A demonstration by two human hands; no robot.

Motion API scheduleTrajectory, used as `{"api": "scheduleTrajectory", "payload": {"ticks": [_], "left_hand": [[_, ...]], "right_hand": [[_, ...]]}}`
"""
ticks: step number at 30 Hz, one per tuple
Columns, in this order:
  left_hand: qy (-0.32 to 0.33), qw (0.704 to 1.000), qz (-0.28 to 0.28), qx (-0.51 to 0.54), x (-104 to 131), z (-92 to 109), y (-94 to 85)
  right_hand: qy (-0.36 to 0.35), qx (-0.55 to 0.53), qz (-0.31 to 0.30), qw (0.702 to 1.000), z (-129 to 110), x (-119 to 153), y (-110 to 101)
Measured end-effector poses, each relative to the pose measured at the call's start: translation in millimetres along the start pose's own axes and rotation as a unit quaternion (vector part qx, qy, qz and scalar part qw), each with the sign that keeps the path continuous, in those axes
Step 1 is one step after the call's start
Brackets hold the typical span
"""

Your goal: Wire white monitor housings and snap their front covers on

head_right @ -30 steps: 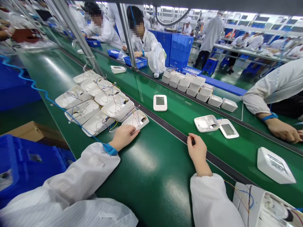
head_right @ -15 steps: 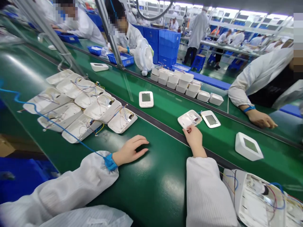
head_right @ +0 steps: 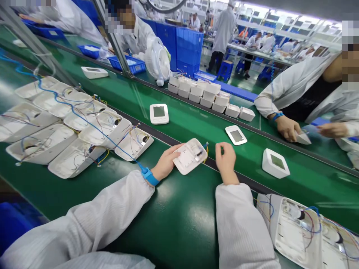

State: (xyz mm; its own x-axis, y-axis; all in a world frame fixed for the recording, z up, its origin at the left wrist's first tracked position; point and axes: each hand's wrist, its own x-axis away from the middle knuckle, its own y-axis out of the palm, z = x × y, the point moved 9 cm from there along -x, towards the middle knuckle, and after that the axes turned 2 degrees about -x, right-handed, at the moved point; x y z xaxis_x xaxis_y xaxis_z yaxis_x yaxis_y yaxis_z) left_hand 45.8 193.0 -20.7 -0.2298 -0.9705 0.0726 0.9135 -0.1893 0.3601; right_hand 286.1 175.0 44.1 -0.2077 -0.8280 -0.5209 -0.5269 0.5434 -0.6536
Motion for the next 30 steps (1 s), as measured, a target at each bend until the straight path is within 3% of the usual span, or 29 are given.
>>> {"api": "scheduleTrajectory", "payload": {"ticks": [2,5,8,10,12,16,19,21,23,25,27,28,30], "left_hand": [[0.026,0.988,-0.097,-0.121,9,4,19.3],[0.129,0.903,-0.222,-0.344,28,11,51.8],[0.219,0.81,-0.257,-0.48,40,13,67.6],[0.235,0.785,-0.258,-0.512,40,11,68.6],[0.235,0.778,-0.256,-0.524,39,9,66.8],[0.241,0.79,-0.241,-0.51,38,11,63.9],[0.25,0.81,-0.224,-0.48,37,19,62.7],[0.249,0.828,-0.208,-0.457,36,24,60.1],[0.244,0.849,-0.184,-0.431,33,28,55.5],[0.243,0.875,-0.155,-0.39,32,31,50.5],[0.231,0.912,-0.129,-0.312,34,32,46.0],[0.21,0.936,-0.123,-0.255,36,29,44.5],[0.132,0.976,-0.127,-0.119,43,17,45.1]], "right_hand": [[0.039,0.091,-0.027,0.995,35,-19,0],[0.124,0.217,-0.139,0.958,81,-38,17],[0.162,0.263,-0.211,0.927,97,-45,32],[0.17,0.273,-0.23,0.919,96,-45,37],[0.153,0.278,-0.22,0.922,86,-43,35],[0.097,0.233,-0.106,0.962,54,-36,10],[0.134,0.106,0.007,0.985,44,-20,-16],[0.172,-0.041,0.046,0.983,39,-5,-24],[0.202,-0.198,0.048,0.958,27,10,-25],[0.213,-0.289,-0.012,0.933,2,22,-20],[0.196,-0.325,-0.175,0.909,-38,34,-7],[0.185,-0.335,-0.276,0.882,-59,43,0],[0.159,-0.333,-0.406,0.836,-91,57,-1]]}}
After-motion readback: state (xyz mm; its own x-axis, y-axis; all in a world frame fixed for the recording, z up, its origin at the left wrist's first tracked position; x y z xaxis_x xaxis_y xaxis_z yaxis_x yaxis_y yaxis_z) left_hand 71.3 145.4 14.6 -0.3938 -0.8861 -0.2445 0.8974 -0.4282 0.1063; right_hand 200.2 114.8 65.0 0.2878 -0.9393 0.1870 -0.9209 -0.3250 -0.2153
